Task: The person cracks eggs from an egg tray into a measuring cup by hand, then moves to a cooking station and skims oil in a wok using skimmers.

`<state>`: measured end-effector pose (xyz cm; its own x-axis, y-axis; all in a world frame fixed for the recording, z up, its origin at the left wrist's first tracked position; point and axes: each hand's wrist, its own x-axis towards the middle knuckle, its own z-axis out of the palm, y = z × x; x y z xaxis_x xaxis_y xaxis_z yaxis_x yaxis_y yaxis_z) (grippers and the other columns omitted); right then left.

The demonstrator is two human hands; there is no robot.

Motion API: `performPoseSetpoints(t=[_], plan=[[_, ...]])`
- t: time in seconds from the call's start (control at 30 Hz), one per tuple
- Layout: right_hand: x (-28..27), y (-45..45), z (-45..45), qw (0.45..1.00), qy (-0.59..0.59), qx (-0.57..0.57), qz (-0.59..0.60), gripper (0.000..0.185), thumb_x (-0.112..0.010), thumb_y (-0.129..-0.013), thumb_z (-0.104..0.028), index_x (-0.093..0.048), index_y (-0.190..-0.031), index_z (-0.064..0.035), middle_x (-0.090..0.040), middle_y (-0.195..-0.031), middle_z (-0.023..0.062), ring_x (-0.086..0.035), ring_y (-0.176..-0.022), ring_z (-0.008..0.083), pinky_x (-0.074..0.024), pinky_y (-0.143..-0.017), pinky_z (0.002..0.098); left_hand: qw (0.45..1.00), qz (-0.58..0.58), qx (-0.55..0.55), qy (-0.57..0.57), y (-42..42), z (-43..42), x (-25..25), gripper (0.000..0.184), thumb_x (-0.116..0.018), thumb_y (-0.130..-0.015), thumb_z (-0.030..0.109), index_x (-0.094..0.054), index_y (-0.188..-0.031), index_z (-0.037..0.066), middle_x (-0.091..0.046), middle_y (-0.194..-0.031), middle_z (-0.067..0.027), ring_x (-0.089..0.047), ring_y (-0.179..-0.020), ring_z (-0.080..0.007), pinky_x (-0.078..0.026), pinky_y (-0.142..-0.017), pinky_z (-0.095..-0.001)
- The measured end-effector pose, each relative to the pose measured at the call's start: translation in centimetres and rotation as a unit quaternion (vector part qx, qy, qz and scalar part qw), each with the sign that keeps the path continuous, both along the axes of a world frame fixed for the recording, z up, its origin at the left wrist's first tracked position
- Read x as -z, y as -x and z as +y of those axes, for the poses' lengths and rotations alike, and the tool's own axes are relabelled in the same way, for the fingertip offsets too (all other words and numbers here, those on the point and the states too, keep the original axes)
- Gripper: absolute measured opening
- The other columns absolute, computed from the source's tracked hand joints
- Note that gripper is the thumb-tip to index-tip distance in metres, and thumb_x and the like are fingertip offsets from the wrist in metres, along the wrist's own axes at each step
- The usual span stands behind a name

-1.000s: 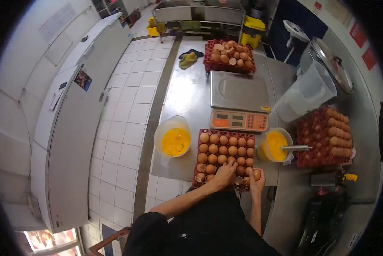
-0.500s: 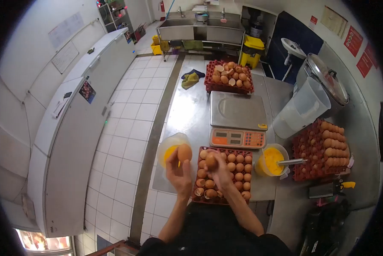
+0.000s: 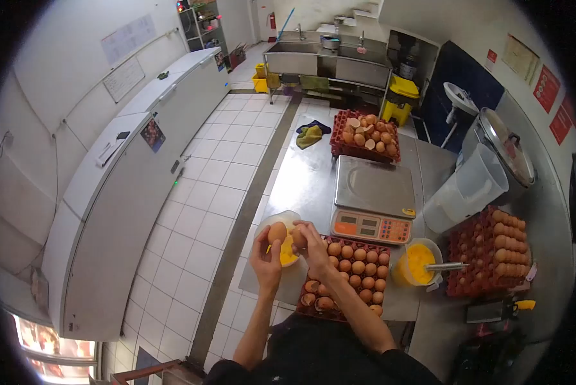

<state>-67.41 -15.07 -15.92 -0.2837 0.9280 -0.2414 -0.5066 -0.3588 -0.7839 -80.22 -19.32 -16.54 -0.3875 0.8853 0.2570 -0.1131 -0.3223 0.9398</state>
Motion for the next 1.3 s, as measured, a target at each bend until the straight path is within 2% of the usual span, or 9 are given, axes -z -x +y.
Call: performPoseSetpoints(t=[0.1, 0.17, 0.27, 0.5, 0.8, 0.87, 1.0, 1.17, 1.3], plan=[[-0.1, -1.1, 1.8, 0.989, -0.056, -0.077, -0.114, 0.031, -0.055, -0.104, -0.024, -0.055, -0.129, -0.0069, -0.059, -0.108, 0.0071, -0.061, -0.093, 0.0156, -0.0523, -0.084, 0.0271, 0.999, -0.001, 0.028, 0.016, 1.4, 0.6, 0.2, 0.043, -0.063, -0.098, 0.007, -0.053, -0.137, -0.006, -0.060, -0.133, -0.0164, -0.058, -0.125, -0.0246, -0.047, -0.107, -0.0345], [-0.5, -1.5, 2.6, 0.915, -0.311, -0.086, -0.243, 0.037, -0.065, -0.096, -0.010, -0.056, -0.131, -0.0040, -0.063, -0.116, 0.0095, -0.063, -0.104, 0.0178, -0.0543, -0.090, 0.0298, 0.993, -0.012, 0.107, 0.050, 2.3, 1.0, 0.0, 0.047, -0.067, -0.098, 0.017, -0.054, -0.138, -0.005, -0.062, -0.131, -0.0169, -0.059, -0.123, -0.0238, -0.048, -0.105, -0.0351], [-3.4, -2.5, 3.1, 0.893, -0.328, -0.142, -0.273, 0.044, -0.071, -0.091, -0.009, -0.057, -0.133, -0.0032, -0.062, -0.131, 0.0120, -0.060, -0.119, 0.0198, -0.0498, -0.104, 0.0315, 0.983, -0.023, 0.173, 0.058, 4.1, 2.1, -0.4, 0.047, -0.069, -0.097, 0.020, -0.057, -0.135, -0.005, -0.062, -0.132, -0.0175, -0.061, -0.121, -0.0238, -0.051, -0.103, -0.0361], [-3.0, -2.0, 5.1, 0.868, -0.372, -0.186, -0.271, 0.044, -0.076, -0.086, -0.009, -0.062, -0.128, -0.0049, -0.066, -0.124, 0.0115, -0.063, -0.115, 0.0195, -0.0511, -0.105, 0.0333, 0.957, 0.027, 0.259, 0.129, 7.9, 4.2, -1.9, 0.039, -0.070, -0.095, 0.015, -0.063, -0.130, -0.003, -0.069, -0.119, -0.0157, -0.066, -0.111, -0.0209, -0.053, -0.099, -0.0332], [-3.0, -1.4, 5.1, 0.853, -0.407, -0.149, -0.290, 0.040, -0.074, -0.086, -0.003, -0.064, -0.124, -0.0038, -0.067, -0.120, 0.0103, -0.064, -0.110, 0.0192, -0.0529, -0.100, 0.0322, 0.939, 0.100, 0.299, 0.139, 9.6, 5.4, -3.6, 0.039, -0.074, -0.094, 0.021, -0.067, -0.124, -0.002, -0.071, -0.117, -0.0128, -0.068, -0.109, -0.0197, -0.054, -0.099, -0.0324], [-3.4, -1.5, 5.2, 0.814, -0.460, -0.122, -0.332, 0.037, -0.073, -0.087, -0.002, -0.066, -0.123, -0.0058, -0.068, -0.113, 0.0098, -0.065, -0.109, 0.0206, -0.0537, -0.098, 0.0330, 0.927, 0.134, 0.329, 0.122, 10.1, 5.9, -4.3, 0.041, -0.075, -0.093, 0.021, -0.066, -0.125, -0.003, -0.071, -0.118, -0.0153, -0.069, -0.111, -0.0239, -0.055, -0.101, -0.0395], [-5.3, -1.2, 4.9, 0.783, -0.482, -0.098, -0.381, 0.032, -0.073, -0.088, -0.003, -0.067, -0.119, -0.0079, -0.067, -0.105, 0.0090, -0.068, -0.102, 0.0218, -0.0572, -0.092, 0.0329, 0.911, 0.196, 0.344, 0.115, 10.1, 6.3, -7.0, 0.041, -0.075, -0.093, 0.022, -0.065, -0.126, -0.002, -0.071, -0.119, -0.0162, -0.068, -0.112, -0.0245, -0.055, -0.102, -0.0395], [-5.4, -1.1, 5.5, 0.725, -0.577, -0.051, -0.371, 0.034, -0.069, -0.089, -0.003, -0.065, -0.121, -0.0123, -0.064, -0.104, 0.0128, -0.073, -0.083, 0.0277, -0.0628, -0.071, 0.0357, 0.908, 0.199, 0.364, 0.060, 10.7, 6.9, -7.9, 0.033, -0.071, -0.095, 0.011, -0.065, -0.124, -0.001, -0.069, -0.123, -0.0162, -0.070, -0.107, -0.0219, -0.055, -0.100, -0.0358], [-6.9, -1.2, 5.3, 0.682, -0.606, -0.042, -0.407, 0.034, -0.067, -0.089, -0.002, -0.064, -0.122, -0.0123, -0.064, -0.105, 0.0146, -0.073, -0.080, 0.0265, -0.0637, -0.070, 0.0339, 0.911, 0.180, 0.368, 0.044, 10.4, 6.6, -8.9, 0.030, -0.068, -0.094, 0.004, -0.064, -0.123, -0.002, -0.065, -0.130, -0.0168, -0.070, -0.108, -0.0221, -0.055, -0.101, -0.0364]])
